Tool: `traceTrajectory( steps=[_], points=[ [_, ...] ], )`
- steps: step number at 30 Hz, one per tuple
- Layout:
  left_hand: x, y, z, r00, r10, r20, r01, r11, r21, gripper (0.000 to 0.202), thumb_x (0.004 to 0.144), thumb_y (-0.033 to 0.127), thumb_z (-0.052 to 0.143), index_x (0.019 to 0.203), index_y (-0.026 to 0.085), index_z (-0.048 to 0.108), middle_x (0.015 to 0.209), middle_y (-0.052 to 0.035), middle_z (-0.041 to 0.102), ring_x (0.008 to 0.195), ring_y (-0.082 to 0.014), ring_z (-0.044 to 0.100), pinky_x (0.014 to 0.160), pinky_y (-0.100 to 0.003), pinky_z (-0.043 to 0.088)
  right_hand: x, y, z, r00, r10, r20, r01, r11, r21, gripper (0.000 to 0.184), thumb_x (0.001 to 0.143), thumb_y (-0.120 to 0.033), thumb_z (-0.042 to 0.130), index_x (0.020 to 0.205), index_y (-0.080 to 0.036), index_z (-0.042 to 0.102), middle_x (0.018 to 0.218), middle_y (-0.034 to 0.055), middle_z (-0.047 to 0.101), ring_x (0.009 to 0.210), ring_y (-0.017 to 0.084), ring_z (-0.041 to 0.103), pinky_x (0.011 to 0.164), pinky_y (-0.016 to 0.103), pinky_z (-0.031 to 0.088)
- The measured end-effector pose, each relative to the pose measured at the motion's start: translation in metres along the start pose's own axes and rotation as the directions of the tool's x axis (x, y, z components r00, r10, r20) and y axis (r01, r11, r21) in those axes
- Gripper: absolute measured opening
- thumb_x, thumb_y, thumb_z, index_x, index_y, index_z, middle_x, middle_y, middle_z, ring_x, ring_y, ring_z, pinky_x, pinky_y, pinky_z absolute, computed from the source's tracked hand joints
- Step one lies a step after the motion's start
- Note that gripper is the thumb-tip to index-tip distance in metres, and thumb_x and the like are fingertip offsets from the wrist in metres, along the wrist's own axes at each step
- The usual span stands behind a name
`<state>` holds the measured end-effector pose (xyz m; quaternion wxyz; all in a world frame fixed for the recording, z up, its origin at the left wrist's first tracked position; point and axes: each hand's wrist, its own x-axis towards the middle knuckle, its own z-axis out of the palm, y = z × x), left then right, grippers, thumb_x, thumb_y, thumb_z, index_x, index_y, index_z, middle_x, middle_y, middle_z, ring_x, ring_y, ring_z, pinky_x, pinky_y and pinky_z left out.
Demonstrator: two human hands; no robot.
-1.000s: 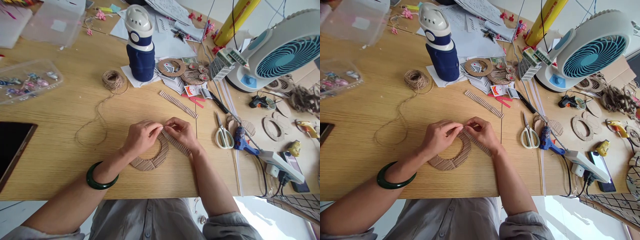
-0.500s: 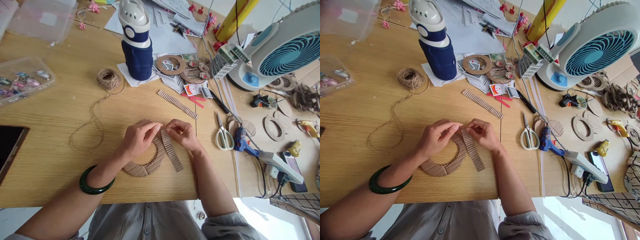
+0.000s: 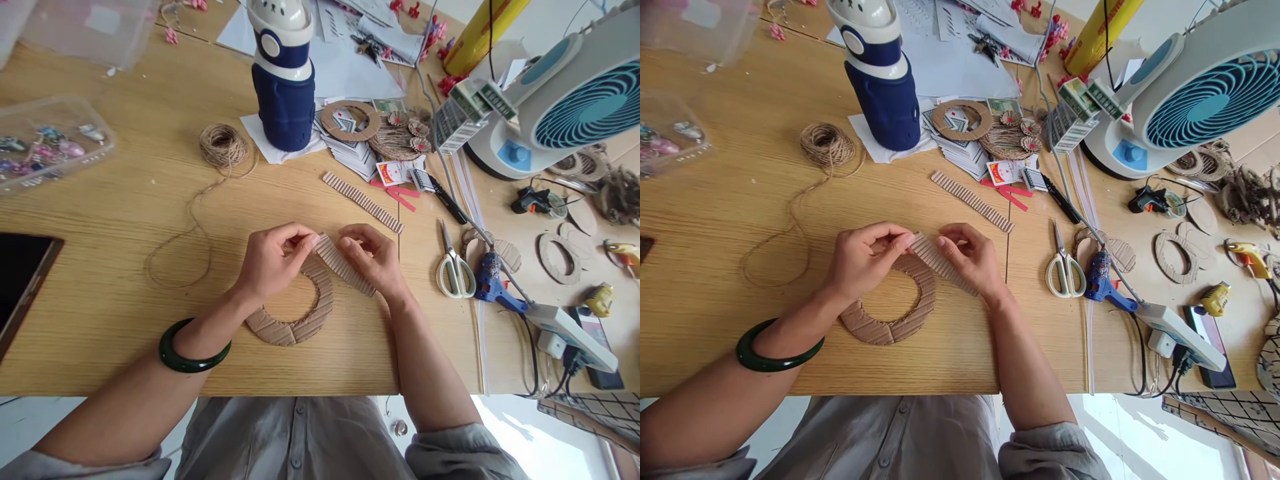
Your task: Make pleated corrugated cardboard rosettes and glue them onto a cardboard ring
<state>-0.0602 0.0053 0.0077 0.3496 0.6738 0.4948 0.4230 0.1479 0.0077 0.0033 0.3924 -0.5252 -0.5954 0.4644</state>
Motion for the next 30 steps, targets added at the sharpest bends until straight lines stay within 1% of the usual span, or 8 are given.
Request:
traceTrajectory(
  steps=[3, 6, 10, 17, 22, 25, 27, 30],
  points=[
    [0.006, 0.000, -0.005, 0.973, -0.088, 0.211, 0.135, 0.966, -0.221, 0.020, 0.091, 0.034, 0.066, 0.080, 0.018, 0.073, 0.070, -0.0020, 0.074, 0.065, -0.0158, 0.070, 0.061, -0.024, 0.055, 0.000, 0.000, -0.003, 0.973, -0.200, -0.112, 0.172, 0.961, -0.215, 0.033, 0.089, -0.052, 0.070, 0.100, -0.022, 0.071, 0.099, 0.0062, 0.074, 0.093, 0.021, 0.065, 0.088, 0.037, 0.053],
    [0.011, 0.004, -0.016, 0.910, -0.053, 0.410, 0.170, 0.952, -0.255, 0.018, 0.088, 0.032, 0.067, 0.078, 0.019, 0.074, 0.070, -0.0017, 0.073, 0.065, -0.0158, 0.069, 0.059, -0.023, 0.056, 0.000, -0.005, -0.007, 0.943, -0.321, 0.082, 0.331, 0.899, -0.288, 0.035, 0.089, -0.055, 0.071, 0.103, -0.024, 0.072, 0.105, 0.0053, 0.076, 0.108, 0.025, 0.064, 0.115, 0.048, 0.038],
    [0.016, 0.015, -0.039, 0.858, 0.014, 0.513, 0.110, 0.972, -0.210, 0.020, 0.087, 0.034, 0.069, 0.071, 0.022, 0.073, 0.064, -0.0011, 0.070, 0.059, -0.0161, 0.066, 0.054, -0.024, 0.054, 0.000, -0.008, -0.006, 0.911, -0.319, 0.260, 0.350, 0.933, -0.084, 0.040, 0.107, -0.042, 0.038, 0.115, -0.026, 0.073, 0.114, 0.0046, 0.077, 0.118, 0.021, 0.064, 0.118, 0.047, 0.038],
    [0.017, 0.012, -0.043, 0.950, -0.040, 0.310, 0.138, 0.943, -0.303, 0.026, 0.083, 0.043, 0.075, 0.069, 0.022, 0.073, 0.065, -0.0030, 0.072, 0.059, -0.0181, 0.067, 0.053, -0.028, 0.056, -0.001, 0.003, 0.008, 0.748, -0.331, 0.575, 0.593, 0.721, -0.358, 0.027, 0.092, -0.023, 0.066, 0.117, -0.030, 0.076, 0.143, 0.0007, 0.066, 0.153, 0.029, 0.034, 0.128, 0.060, 0.013],
    [0.015, -0.001, -0.019, 0.981, -0.144, 0.127, 0.181, 0.912, -0.368, 0.014, 0.084, 0.028, 0.073, 0.072, 0.020, 0.076, 0.065, -0.0022, 0.072, 0.059, -0.0155, 0.067, 0.057, -0.026, 0.058, 0.005, 0.010, -0.009, 0.840, -0.331, 0.430, 0.507, 0.762, -0.404, 0.028, 0.095, -0.017, 0.057, 0.111, -0.027, 0.077, 0.142, 0.0033, 0.066, 0.150, 0.029, 0.041, 0.126, 0.061, 0.020],
    [0.011, -0.003, -0.008, 0.980, -0.175, 0.094, 0.197, 0.911, -0.363, 0.015, 0.085, 0.030, 0.072, 0.075, 0.019, 0.076, 0.066, -0.0021, 0.073, 0.059, -0.0152, 0.067, 0.056, -0.025, 0.056, 0.004, 0.002, -0.015, 0.912, -0.374, 0.170, 0.407, 0.879, -0.247, 0.026, 0.098, -0.021, 0.053, 0.110, -0.025, 0.077, 0.133, 0.0068, 0.071, 0.139, 0.025, 0.055, 0.119, 0.053, 0.038],
    [0.007, -0.001, -0.003, 0.980, -0.174, 0.095, 0.196, 0.922, -0.335, 0.018, 0.087, 0.033, 0.072, 0.077, 0.019, 0.075, 0.066, -0.0016, 0.073, 0.061, -0.0149, 0.068, 0.058, -0.024, 0.056, 0.000, -0.008, -0.013, 0.958, -0.286, 0.009, 0.286, 0.953, -0.101, 0.025, 0.100, -0.033, 0.054, 0.108, -0.024, 0.076, 0.119, 0.0080, 0.076, 0.121, 0.023, 0.067, 0.108, 0.045, 0.050],
    [0.001, 0.002, 0.004, 0.981, -0.176, 0.077, 0.192, 0.929, -0.316, 0.021, 0.088, 0.036, 0.071, 0.079, 0.018, 0.075, 0.070, -0.0022, 0.075, 0.064, -0.0157, 0.071, 0.061, -0.023, 0.058, -0.006, -0.018, -0.003, 0.998, -0.045, 0.037, 0.041, 0.994, 0.103, 0.031, 0.091, -0.050, 0.069, 0.097, -0.021, 0.075, 0.099, 0.0069, 0.079, 0.093, 0.020, 0.073, 0.086, 0.035, 0.057]
  ],
)
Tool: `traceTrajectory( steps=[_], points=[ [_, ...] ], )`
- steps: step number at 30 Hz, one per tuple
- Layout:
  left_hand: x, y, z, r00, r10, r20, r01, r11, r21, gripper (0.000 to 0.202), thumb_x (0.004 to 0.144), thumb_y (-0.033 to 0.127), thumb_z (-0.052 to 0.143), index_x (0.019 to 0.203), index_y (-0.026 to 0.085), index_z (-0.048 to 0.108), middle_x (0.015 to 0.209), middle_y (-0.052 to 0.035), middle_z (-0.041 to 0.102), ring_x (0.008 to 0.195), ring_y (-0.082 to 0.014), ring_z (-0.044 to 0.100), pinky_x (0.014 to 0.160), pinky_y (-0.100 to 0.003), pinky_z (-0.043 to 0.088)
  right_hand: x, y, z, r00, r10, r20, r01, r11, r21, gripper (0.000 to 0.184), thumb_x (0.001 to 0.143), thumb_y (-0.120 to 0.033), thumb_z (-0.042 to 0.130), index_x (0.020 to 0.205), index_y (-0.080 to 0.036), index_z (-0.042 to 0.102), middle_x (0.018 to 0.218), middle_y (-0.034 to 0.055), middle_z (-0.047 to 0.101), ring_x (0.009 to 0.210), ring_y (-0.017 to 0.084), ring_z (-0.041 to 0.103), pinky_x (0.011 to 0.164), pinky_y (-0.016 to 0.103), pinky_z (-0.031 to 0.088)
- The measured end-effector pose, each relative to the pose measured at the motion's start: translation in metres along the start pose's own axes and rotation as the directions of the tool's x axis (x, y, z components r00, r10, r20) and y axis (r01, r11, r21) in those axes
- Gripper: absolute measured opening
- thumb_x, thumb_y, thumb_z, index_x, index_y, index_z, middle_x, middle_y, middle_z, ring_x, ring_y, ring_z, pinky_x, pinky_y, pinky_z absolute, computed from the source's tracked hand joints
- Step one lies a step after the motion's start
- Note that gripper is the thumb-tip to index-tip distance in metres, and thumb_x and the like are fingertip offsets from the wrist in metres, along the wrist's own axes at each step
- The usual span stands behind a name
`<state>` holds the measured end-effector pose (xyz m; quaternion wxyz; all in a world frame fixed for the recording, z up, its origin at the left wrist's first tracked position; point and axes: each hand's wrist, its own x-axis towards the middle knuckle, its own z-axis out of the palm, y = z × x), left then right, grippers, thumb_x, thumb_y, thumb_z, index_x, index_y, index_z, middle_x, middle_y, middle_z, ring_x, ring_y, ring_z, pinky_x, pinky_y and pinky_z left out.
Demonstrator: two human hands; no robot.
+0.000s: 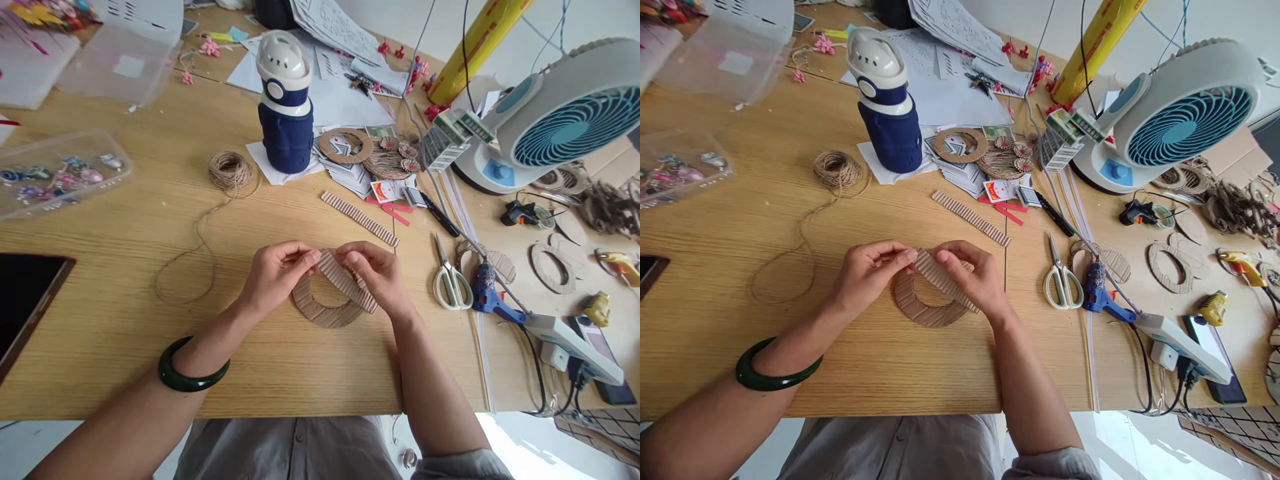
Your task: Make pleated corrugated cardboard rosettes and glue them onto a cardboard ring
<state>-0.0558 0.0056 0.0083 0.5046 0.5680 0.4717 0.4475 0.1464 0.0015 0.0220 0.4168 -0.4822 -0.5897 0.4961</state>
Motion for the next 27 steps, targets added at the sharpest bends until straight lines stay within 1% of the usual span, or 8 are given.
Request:
traceTrajectory(
  steps=[2, 4, 8, 11, 15, 18, 22, 27],
  points=[
    [-0.002, 0.001, 0.004, 1.000, 0.004, -0.020, -0.004, 1.000, 0.009, 0.021, 0.088, 0.038, 0.072, 0.081, 0.018, 0.075, 0.073, -0.0025, 0.077, 0.065, -0.0160, 0.072, 0.062, -0.023, 0.058, -0.001, 0.001, 0.009, 0.994, 0.099, 0.051, -0.103, 0.990, 0.092, 0.037, 0.081, -0.055, 0.078, 0.091, -0.020, 0.073, 0.091, 0.0056, 0.078, 0.082, 0.018, 0.072, 0.076, 0.031, 0.057],
    [-0.003, 0.002, 0.006, 1.000, 0.004, -0.030, -0.003, 0.999, 0.032, 0.022, 0.088, 0.038, 0.072, 0.081, 0.018, 0.076, 0.074, -0.0019, 0.077, 0.066, -0.0160, 0.072, 0.062, -0.022, 0.058, -0.001, 0.005, 0.016, 0.989, 0.133, 0.058, -0.140, 0.978, 0.156, 0.039, 0.076, -0.056, 0.081, 0.088, -0.019, 0.072, 0.086, 0.0044, 0.077, 0.077, 0.016, 0.070, 0.072, 0.029, 0.055],
    [-0.004, 0.003, 0.006, 0.999, -0.053, 0.012, 0.053, 0.997, 0.049, 0.022, 0.089, 0.039, 0.070, 0.084, 0.019, 0.077, 0.077, -0.0018, 0.078, 0.069, -0.0165, 0.073, 0.067, -0.023, 0.059, 0.000, 0.010, 0.020, 0.984, 0.166, 0.060, -0.176, 0.944, 0.279, 0.034, 0.078, -0.051, 0.081, 0.084, -0.020, 0.070, 0.078, 0.0017, 0.074, 0.073, 0.014, 0.067, 0.070, 0.027, 0.053],
    [-0.004, 0.002, 0.004, 0.997, -0.058, 0.054, 0.055, 0.997, 0.055, 0.020, 0.089, 0.036, 0.070, 0.083, 0.019, 0.077, 0.077, -0.0013, 0.078, 0.071, -0.0159, 0.073, 0.068, -0.023, 0.058, 0.000, 0.006, 0.018, 0.978, 0.193, 0.081, -0.209, 0.922, 0.325, 0.031, 0.077, -0.048, 0.083, 0.080, -0.019, 0.069, 0.071, -0.0004, 0.071, 0.067, 0.012, 0.064, 0.067, 0.025, 0.052],
    [-0.005, 0.001, 0.004, 0.998, -0.046, 0.035, 0.044, 0.997, 0.056, 0.015, 0.088, 0.031, 0.070, 0.081, 0.019, 0.076, 0.076, -0.0004, 0.078, 0.069, -0.0151, 0.073, 0.066, -0.021, 0.058, 0.000, 0.005, 0.017, 0.974, 0.209, 0.090, -0.227, 0.912, 0.342, 0.032, 0.075, -0.047, 0.084, 0.079, -0.019, 0.070, 0.072, -0.0008, 0.070, 0.065, 0.011, 0.062, 0.063, 0.024, 0.050],
    [-0.007, 0.003, 0.005, 1.000, -0.001, -0.008, 0.002, 0.995, 0.097, 0.014, 0.088, 0.028, 0.069, 0.080, 0.019, 0.075, 0.075, 0.0008, 0.078, 0.067, -0.0139, 0.073, 0.063, -0.020, 0.057, 0.001, 0.006, 0.018, 0.975, 0.193, 0.109, -0.220, 0.902, 0.372, 0.031, 0.076, -0.046, 0.084, 0.081, -0.019, 0.071, 0.076, -0.0003, 0.072, 0.068, 0.010, 0.063, 0.064, 0.023, 0.049],
    [-0.009, 0.007, 0.007, 0.995, 0.096, -0.033, -0.086, 0.971, 0.221, 0.012, 0.088, 0.024, 0.067, 0.079, 0.019, 0.074, 0.071, 0.0024, 0.077, 0.061, -0.0119, 0.071, 0.060, -0.018, 0.055, 0.000, 0.007, 0.019, 0.976, 0.172, 0.132, -0.211, 0.897, 0.390, 0.028, 0.078, -0.044, 0.083, 0.083, -0.019, 0.072, 0.077, 0.0001, 0.072, 0.070, 0.010, 0.063, 0.067, 0.023, 0.050],
    [-0.009, 0.008, 0.008, 0.979, 0.197, -0.046, -0.173, 0.936, 0.307, 0.014, 0.088, 0.024, 0.067, 0.077, 0.019, 0.074, 0.069, 0.0020, 0.077, 0.059, -0.0115, 0.070, 0.058, -0.018, 0.053, 0.001, 0.006, 0.019, 0.979, 0.175, 0.105, -0.201, 0.915, 0.350, 0.033, 0.076, -0.048, 0.084, 0.080, -0.019, 0.071, 0.074, -0.0003, 0.069, 0.066, 0.010, 0.059, 0.062, 0.023, 0.047]
  ],
)
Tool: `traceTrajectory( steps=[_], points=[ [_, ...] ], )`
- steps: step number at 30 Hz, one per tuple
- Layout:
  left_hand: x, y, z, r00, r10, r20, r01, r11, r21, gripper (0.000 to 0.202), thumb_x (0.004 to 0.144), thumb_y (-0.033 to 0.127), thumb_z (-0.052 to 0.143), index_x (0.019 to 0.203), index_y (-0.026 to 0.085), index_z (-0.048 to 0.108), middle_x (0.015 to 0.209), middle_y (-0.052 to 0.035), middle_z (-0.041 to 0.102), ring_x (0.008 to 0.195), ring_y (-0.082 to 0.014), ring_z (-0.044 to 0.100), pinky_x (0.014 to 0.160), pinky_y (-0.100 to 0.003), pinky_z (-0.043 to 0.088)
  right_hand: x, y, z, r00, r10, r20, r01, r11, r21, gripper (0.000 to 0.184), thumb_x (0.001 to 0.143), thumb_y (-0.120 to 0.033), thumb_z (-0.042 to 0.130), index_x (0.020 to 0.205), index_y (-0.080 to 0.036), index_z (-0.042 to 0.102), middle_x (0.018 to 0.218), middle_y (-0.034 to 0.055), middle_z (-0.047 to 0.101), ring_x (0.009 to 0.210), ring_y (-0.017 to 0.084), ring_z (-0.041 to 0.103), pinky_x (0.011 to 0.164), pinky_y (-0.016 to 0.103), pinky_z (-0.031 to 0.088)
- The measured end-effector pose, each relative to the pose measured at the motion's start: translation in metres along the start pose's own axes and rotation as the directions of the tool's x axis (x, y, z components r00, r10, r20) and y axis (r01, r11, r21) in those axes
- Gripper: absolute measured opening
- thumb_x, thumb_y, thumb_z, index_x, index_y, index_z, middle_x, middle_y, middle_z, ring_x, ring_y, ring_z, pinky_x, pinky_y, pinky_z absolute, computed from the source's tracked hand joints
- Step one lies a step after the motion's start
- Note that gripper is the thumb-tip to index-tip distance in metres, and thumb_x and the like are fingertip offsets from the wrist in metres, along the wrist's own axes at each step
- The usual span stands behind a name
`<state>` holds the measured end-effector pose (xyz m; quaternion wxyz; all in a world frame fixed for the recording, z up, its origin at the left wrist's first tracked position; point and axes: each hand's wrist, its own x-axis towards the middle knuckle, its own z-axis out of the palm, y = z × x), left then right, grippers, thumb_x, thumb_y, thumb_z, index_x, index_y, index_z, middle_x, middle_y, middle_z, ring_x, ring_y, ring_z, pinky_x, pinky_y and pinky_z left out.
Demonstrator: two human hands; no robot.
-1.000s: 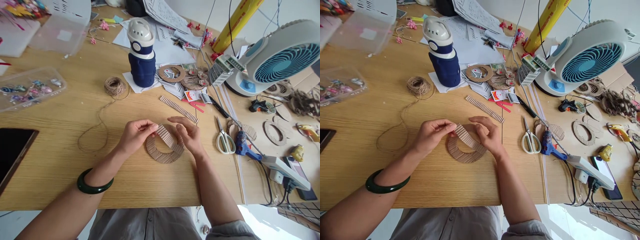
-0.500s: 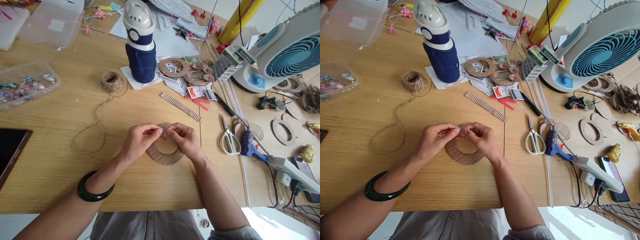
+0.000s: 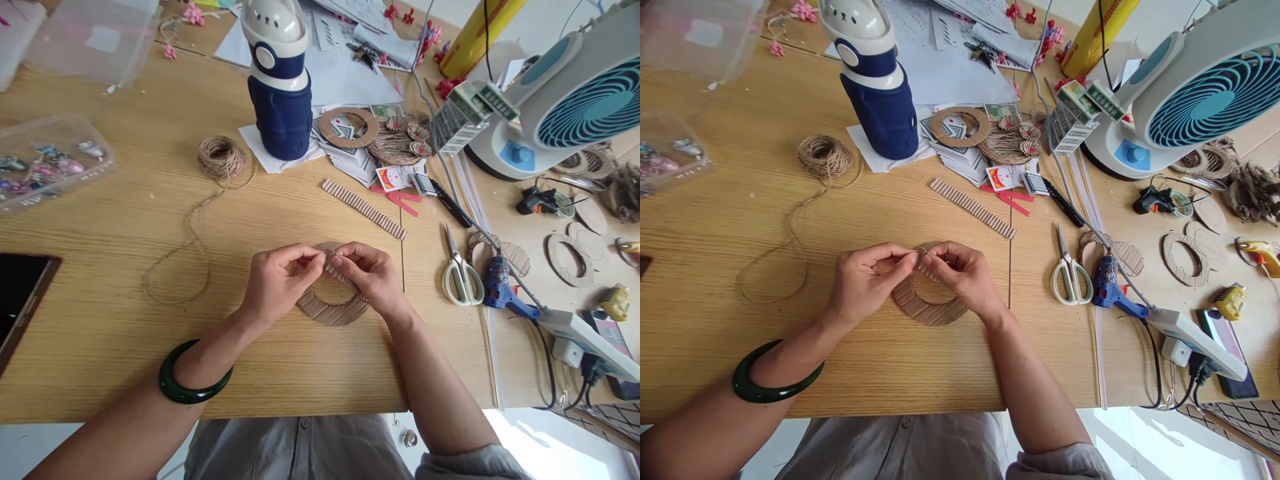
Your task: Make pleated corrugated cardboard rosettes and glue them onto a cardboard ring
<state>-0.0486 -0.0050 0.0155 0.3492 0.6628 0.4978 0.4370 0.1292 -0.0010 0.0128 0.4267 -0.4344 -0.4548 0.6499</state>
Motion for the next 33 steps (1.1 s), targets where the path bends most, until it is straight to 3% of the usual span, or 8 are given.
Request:
traceTrajectory(
  steps=[9, 18, 22, 27, 30, 33],
  points=[
    [-0.0019, -0.0067, 0.0030, 0.958, 0.277, -0.072, -0.259, 0.947, 0.189, 0.008, 0.087, 0.016, 0.069, 0.081, 0.018, 0.074, 0.071, 0.0008, 0.076, 0.062, -0.0114, 0.069, 0.063, -0.021, 0.053, 0.0007, 0.0016, 0.0001, 0.999, -0.020, -0.027, 0.018, 0.997, -0.073, 0.033, 0.077, -0.049, 0.082, 0.080, -0.019, 0.069, 0.072, -0.0010, 0.067, 0.062, 0.008, 0.056, 0.056, 0.022, 0.043],
    [-0.0017, -0.0094, 0.0043, 0.935, 0.354, -0.040, -0.334, 0.911, 0.243, 0.010, 0.092, 0.018, 0.065, 0.087, 0.018, 0.074, 0.073, -0.0010, 0.076, 0.066, -0.0134, 0.069, 0.066, -0.025, 0.054, 0.0031, 0.0053, -0.0004, 0.999, -0.030, -0.043, 0.027, 0.997, -0.076, 0.035, 0.077, -0.051, 0.082, 0.080, -0.019, 0.069, 0.072, 0.0001, 0.070, 0.066, 0.010, 0.062, 0.064, 0.024, 0.049],
    [-0.0009, -0.0081, 0.0050, 0.936, 0.349, -0.040, -0.334, 0.921, 0.201, 0.007, 0.090, 0.020, 0.068, 0.087, 0.019, 0.074, 0.075, -0.0009, 0.077, 0.067, -0.0139, 0.070, 0.067, -0.026, 0.055, 0.0029, 0.0055, -0.0005, 0.998, -0.038, -0.056, 0.034, 0.997, -0.070, 0.034, 0.077, -0.050, 0.082, 0.080, -0.019, 0.069, 0.070, -0.0011, 0.068, 0.065, 0.010, 0.060, 0.063, 0.024, 0.048],
    [-0.0017, -0.0065, 0.0027, 0.973, 0.231, -0.018, -0.225, 0.961, 0.163, 0.007, 0.088, 0.019, 0.069, 0.088, 0.020, 0.076, 0.082, -0.0015, 0.080, 0.070, -0.0139, 0.072, 0.068, -0.024, 0.056, 0.0036, 0.0069, 0.0001, 0.998, -0.027, -0.054, 0.023, 0.997, -0.068, 0.034, 0.077, -0.050, 0.082, 0.081, -0.019, 0.068, 0.073, -0.0009, 0.068, 0.066, 0.010, 0.060, 0.064, 0.024, 0.050],
    [-0.0020, -0.0065, 0.0012, 0.985, 0.172, 0.002, -0.170, 0.971, 0.168, 0.009, 0.089, 0.020, 0.069, 0.090, 0.020, 0.077, 0.085, -0.0016, 0.081, 0.071, -0.0145, 0.073, 0.068, -0.023, 0.056, 0.0039, 0.0080, 0.0003, 0.993, -0.081, -0.084, 0.072, 0.992, -0.106, 0.032, 0.077, -0.047, 0.083, 0.085, -0.019, 0.068, 0.078, -0.0004, 0.069, 0.071, 0.010, 0.062, 0.069, 0.025, 0.052],
    [-0.0019, -0.0077, 0.0009, 0.982, 0.187, 0.012, -0.186, 0.961, 0.206, 0.012, 0.092, 0.024, 0.065, 0.092, 0.022, 0.078, 0.089, -0.0024, 0.082, 0.075, -0.0165, 0.074, 0.071, -0.026, 0.057, 0.0036, 0.0075, -0.0009, 0.989, -0.124, -0.086, 0.108, 0.980, -0.166, 0.031, 0.078, -0.045, 0.083, 0.093, -0.020, 0.071, 0.085, 0.0014, 0.071, 0.078, 0.012, 0.065, 0.073, 0.027, 0.055]
  ],
)
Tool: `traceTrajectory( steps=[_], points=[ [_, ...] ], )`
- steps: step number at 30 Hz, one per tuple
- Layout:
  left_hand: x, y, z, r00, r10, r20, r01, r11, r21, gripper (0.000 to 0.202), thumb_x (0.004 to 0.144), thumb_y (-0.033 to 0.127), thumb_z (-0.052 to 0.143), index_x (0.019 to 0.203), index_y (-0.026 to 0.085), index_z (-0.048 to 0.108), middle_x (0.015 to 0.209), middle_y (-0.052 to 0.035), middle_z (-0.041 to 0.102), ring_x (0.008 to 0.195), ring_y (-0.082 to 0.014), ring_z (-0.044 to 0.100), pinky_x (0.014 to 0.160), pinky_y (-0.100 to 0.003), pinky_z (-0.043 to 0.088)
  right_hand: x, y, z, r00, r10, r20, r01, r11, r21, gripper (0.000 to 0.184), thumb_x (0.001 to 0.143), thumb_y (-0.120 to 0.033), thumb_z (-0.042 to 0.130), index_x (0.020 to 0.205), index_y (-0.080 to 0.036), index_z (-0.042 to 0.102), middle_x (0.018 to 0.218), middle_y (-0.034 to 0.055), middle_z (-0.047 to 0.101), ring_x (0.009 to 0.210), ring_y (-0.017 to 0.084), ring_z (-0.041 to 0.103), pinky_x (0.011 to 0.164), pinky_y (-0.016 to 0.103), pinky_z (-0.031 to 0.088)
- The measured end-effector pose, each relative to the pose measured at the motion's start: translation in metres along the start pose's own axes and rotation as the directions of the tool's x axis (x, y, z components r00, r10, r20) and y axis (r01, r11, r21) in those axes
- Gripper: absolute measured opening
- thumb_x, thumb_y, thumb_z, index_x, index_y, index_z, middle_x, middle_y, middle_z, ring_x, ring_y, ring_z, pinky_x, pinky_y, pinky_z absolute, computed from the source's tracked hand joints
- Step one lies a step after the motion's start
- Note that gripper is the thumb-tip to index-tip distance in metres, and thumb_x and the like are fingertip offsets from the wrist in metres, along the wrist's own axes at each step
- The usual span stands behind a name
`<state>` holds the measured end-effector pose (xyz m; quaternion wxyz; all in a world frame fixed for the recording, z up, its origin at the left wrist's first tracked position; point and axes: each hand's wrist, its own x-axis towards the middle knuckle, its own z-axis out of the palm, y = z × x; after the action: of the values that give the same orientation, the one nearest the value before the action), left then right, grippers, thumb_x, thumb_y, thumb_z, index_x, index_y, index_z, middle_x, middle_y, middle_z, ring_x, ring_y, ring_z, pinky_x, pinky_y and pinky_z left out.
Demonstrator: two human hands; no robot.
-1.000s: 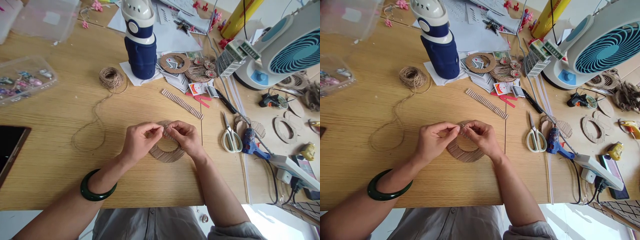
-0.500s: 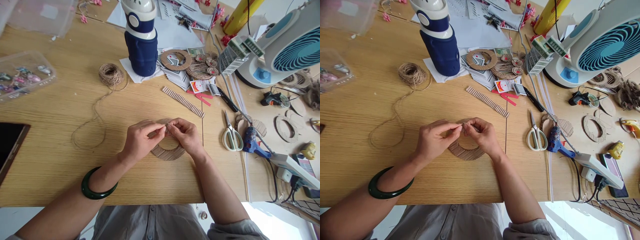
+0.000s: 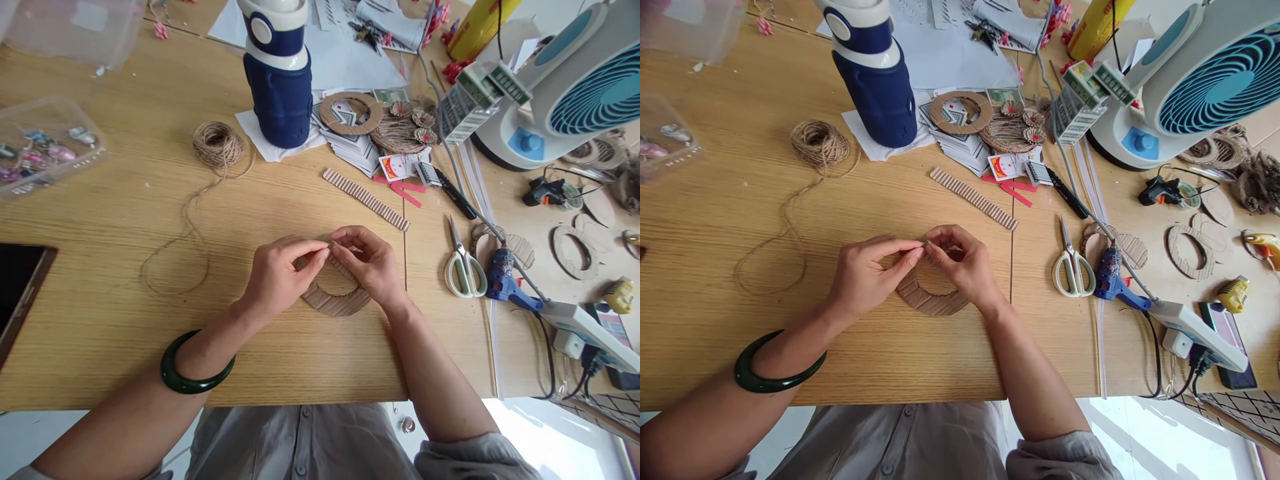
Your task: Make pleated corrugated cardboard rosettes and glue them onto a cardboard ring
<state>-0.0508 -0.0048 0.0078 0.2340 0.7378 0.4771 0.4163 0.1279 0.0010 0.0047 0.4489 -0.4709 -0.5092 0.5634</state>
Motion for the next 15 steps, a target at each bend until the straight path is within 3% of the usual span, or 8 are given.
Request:
traceTrajectory(
  steps=[4, 9, 12, 15],
  points=[
    [-0.0006, -0.0015, 0.0004, 0.999, 0.039, 0.016, -0.040, 0.998, 0.051, 0.016, 0.095, 0.024, 0.061, 0.094, 0.021, 0.077, 0.092, -0.0042, 0.082, 0.081, -0.0183, 0.075, 0.075, -0.028, 0.056, -0.0015, -0.0027, -0.0015, 0.999, -0.041, 0.028, 0.043, 0.997, -0.064, 0.024, 0.083, -0.041, 0.079, 0.092, -0.019, 0.073, 0.089, 0.0031, 0.075, 0.078, 0.013, 0.068, 0.073, 0.027, 0.056],
    [-0.0014, -0.0013, 0.0009, 0.994, 0.110, 0.028, -0.113, 0.985, 0.128, 0.016, 0.095, 0.020, 0.060, 0.091, 0.018, 0.075, 0.085, -0.0051, 0.079, 0.078, -0.0199, 0.074, 0.069, -0.030, 0.052, -0.0036, -0.0054, -0.0003, 0.991, -0.130, 0.018, 0.132, 0.981, -0.145, 0.012, 0.087, -0.030, 0.074, 0.084, -0.019, 0.070, 0.083, 0.0013, 0.073, 0.073, 0.011, 0.066, 0.068, 0.025, 0.055],
    [-0.0009, 0.0000, 0.0009, 0.992, 0.115, 0.043, -0.118, 0.988, 0.096, 0.018, 0.097, 0.021, 0.058, 0.093, 0.018, 0.076, 0.086, -0.0048, 0.080, 0.078, -0.0187, 0.074, 0.070, -0.028, 0.053, -0.0031, -0.0055, -0.0020, 0.996, -0.089, -0.003, 0.088, 0.989, -0.119, 0.014, 0.085, -0.030, 0.074, 0.079, -0.018, 0.068, 0.077, 0.0009, 0.071, 0.069, 0.011, 0.064, 0.064, 0.025, 0.052],
    [0.0004, 0.0025, -0.0001, 0.997, 0.027, 0.072, -0.026, 1.000, -0.013, 0.020, 0.098, 0.025, 0.058, 0.097, 0.019, 0.077, 0.092, -0.0038, 0.081, 0.079, -0.0166, 0.074, 0.071, -0.025, 0.054, -0.0019, -0.0061, -0.0053, 0.999, -0.031, -0.030, 0.028, 0.996, -0.080, 0.016, 0.082, -0.031, 0.076, 0.078, -0.018, 0.068, 0.075, 0.0007, 0.070, 0.066, 0.010, 0.061, 0.062, 0.025, 0.050]
  ],
)
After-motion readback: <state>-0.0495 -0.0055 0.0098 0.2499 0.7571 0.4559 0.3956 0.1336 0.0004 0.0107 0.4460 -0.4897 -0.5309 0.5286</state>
